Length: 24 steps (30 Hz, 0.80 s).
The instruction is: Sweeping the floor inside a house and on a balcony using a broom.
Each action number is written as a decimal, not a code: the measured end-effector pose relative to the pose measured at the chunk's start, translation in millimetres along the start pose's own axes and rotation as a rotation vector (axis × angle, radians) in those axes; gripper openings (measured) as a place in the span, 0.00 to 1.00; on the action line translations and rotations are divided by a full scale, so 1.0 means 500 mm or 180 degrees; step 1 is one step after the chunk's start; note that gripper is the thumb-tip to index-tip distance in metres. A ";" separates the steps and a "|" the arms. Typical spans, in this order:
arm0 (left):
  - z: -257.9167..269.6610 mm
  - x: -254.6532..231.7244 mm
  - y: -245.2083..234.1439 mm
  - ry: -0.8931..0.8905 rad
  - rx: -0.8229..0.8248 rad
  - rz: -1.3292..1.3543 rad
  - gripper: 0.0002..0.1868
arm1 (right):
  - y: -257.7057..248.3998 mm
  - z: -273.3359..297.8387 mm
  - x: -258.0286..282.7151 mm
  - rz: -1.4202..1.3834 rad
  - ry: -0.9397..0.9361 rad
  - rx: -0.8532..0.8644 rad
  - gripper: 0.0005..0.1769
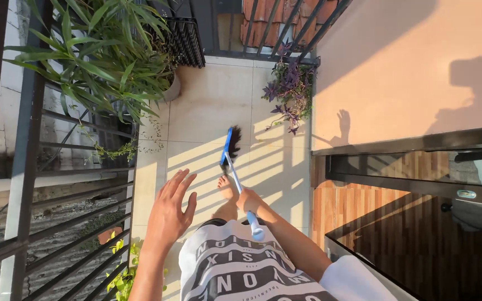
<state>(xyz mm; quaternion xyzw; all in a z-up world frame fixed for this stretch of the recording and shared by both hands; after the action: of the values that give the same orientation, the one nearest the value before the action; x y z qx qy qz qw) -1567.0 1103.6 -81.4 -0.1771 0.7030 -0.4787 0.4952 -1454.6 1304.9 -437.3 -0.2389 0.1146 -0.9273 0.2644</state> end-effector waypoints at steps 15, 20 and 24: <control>-0.001 -0.024 -0.093 -0.0867 -0.0703 -0.0192 0.24 | -0.506 -0.118 0.003 0.0832 -0.0452 -0.0887 0.12; 0.031 -0.055 -0.100 -0.1289 -0.1001 -0.0252 0.23 | -0.538 -0.293 -0.088 0.1872 -0.1387 -0.1071 0.08; 0.042 -0.089 -0.094 -0.1461 -0.1262 -0.0216 0.22 | -0.363 -0.335 -0.104 0.4196 -0.2702 -0.0018 0.06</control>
<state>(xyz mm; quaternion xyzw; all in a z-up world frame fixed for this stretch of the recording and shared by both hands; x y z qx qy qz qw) -1539.5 1102.9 -19.2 -0.3973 0.6462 -0.2959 0.5806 -1579.5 1499.1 -539.5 -0.4563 0.1243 -0.4081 0.7809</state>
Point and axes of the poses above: each hand's wrist, its own z-axis away from the middle knuckle, its own y-axis out of the palm, x = y × z, the point moved 7 cm from there along -z, towards the middle knuckle, and after that the axes turned 7 degrees about -z, right-handed, at the moved point
